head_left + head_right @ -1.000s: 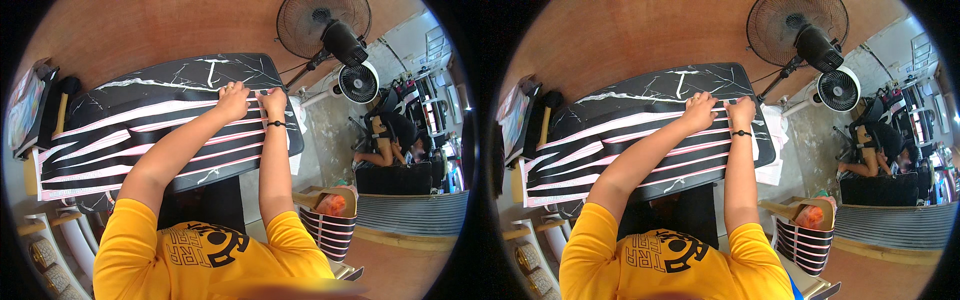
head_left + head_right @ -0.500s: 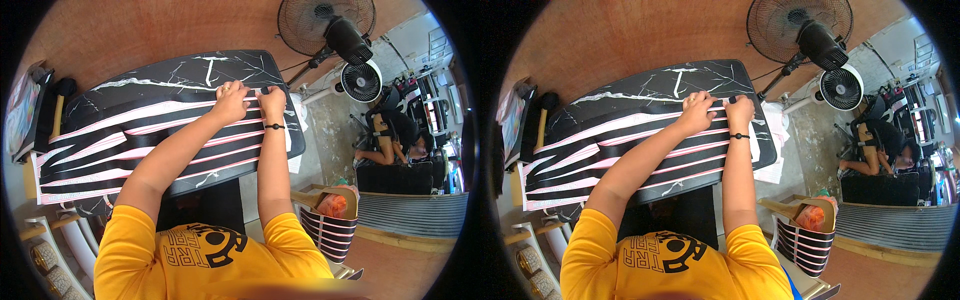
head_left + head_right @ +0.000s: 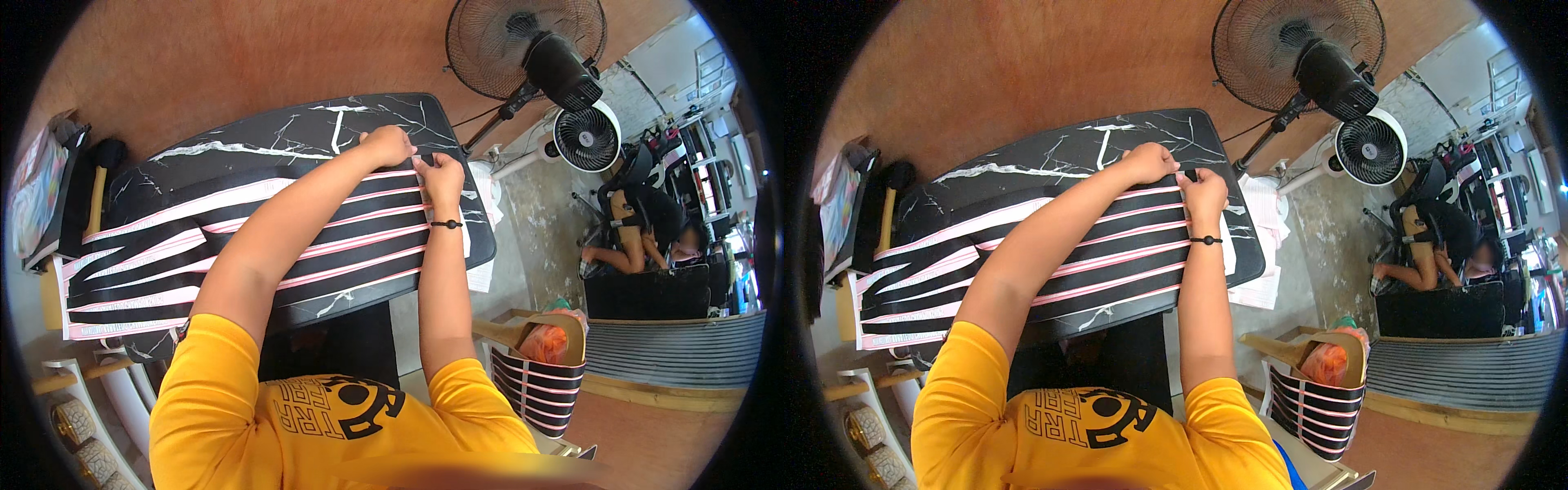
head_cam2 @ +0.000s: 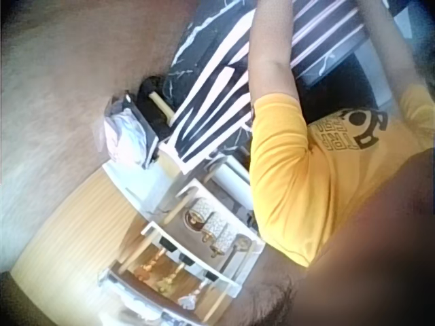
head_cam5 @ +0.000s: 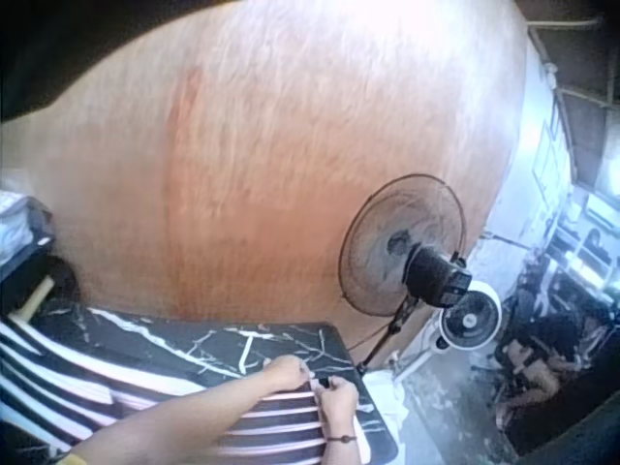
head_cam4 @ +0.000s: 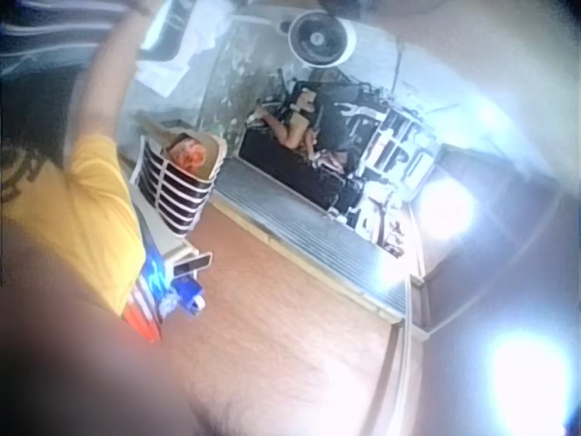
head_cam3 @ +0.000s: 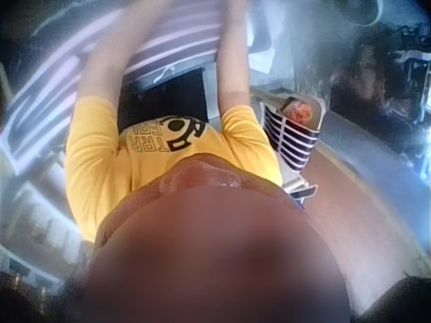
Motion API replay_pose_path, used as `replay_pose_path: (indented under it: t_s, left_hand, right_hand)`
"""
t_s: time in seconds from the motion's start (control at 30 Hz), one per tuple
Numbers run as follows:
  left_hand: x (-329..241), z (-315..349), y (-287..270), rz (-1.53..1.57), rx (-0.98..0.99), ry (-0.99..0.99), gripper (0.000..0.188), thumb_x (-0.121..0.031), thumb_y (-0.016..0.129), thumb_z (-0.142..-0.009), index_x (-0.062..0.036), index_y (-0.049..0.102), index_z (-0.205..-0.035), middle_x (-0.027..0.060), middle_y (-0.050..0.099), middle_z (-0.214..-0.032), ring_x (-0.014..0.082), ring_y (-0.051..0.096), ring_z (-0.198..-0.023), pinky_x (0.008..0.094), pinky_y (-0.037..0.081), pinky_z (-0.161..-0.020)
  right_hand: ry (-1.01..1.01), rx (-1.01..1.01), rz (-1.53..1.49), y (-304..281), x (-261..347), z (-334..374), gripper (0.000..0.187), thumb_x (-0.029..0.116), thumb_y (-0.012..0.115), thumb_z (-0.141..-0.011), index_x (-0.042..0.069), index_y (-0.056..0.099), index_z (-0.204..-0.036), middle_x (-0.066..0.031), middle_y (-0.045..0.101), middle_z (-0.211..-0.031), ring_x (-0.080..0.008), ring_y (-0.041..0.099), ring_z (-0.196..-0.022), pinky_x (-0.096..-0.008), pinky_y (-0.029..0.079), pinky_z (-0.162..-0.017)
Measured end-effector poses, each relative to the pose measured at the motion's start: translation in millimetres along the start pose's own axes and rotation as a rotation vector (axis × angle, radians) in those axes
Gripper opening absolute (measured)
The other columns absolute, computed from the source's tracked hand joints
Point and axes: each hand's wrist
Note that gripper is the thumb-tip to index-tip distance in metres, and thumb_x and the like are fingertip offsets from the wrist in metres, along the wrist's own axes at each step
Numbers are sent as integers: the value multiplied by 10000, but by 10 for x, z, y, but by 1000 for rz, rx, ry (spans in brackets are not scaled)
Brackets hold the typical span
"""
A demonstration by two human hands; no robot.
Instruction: The person assembles lanyards by threading black and pink ribbons through a white plastic frame on a table. They repeatedly pull ribbons through slots, adjust alignment, and stack completed lanyards. The person also folds a pink sheet and places it aside.
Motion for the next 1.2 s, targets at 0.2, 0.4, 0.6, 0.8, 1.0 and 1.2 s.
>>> replay_pose_path:
  t_s: [0.2,0.4,0.6,0.8,1.0,1.2]
  left_hand:
    - [55,-313,-176,267,326,21,395,-388,758,-844,-43,768,-1034,138,733,-982,228,666,-882,350,519,-793]
    - [14,-409,-179,176,358,60,265,-288,774,-832,-60,786,-967,48,718,-848,139,597,-756,305,488,-714]
    - [39,-425,-143,200,353,63,241,-271,756,-829,-59,785,-941,42,724,-845,150,621,-757,311,501,-732]
    - [28,-415,-83,108,256,160,241,-248,734,-779,-36,771,-887,83,718,-808,178,653,-756,327,520,-745]
    - [39,-408,-12,154,189,127,264,-255,717,-748,-25,765,-867,107,713,-782,196,661,-736,336,526,-722]
    - [3,-458,29,139,202,14,293,-289,709,-723,-20,761,-827,149,718,-805,230,663,-739,358,524,-719]
  right_hand:
    - [1,-31,-228,3,-12,21,218,220,853,-715,70,763,-844,-53,685,-669,-181,634,-557,-339,484,-576]
    - [-61,-80,-24,-53,-25,-4,304,252,863,-694,4,712,-783,-128,653,-653,-258,619,-576,-384,489,-592]
    - [-104,-201,-57,66,-86,-22,330,242,853,-707,-27,696,-814,-126,640,-669,-239,606,-623,-364,488,-634]
    - [-117,-187,-63,82,-98,-34,309,207,847,-693,-6,733,-885,-118,675,-712,-228,640,-652,-353,503,-653]
    - [-134,-192,-67,66,-59,-10,263,167,833,-690,14,751,-888,-121,675,-704,-242,647,-652,-353,506,-653]
    - [-122,-141,-91,5,-31,6,254,150,832,-689,49,764,-911,-137,699,-765,-294,676,-724,-383,519,-692]
Point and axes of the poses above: each hand's wrist, its own z-axis away from the middle knuckle, its own y-axis out of the palm, x = y × z
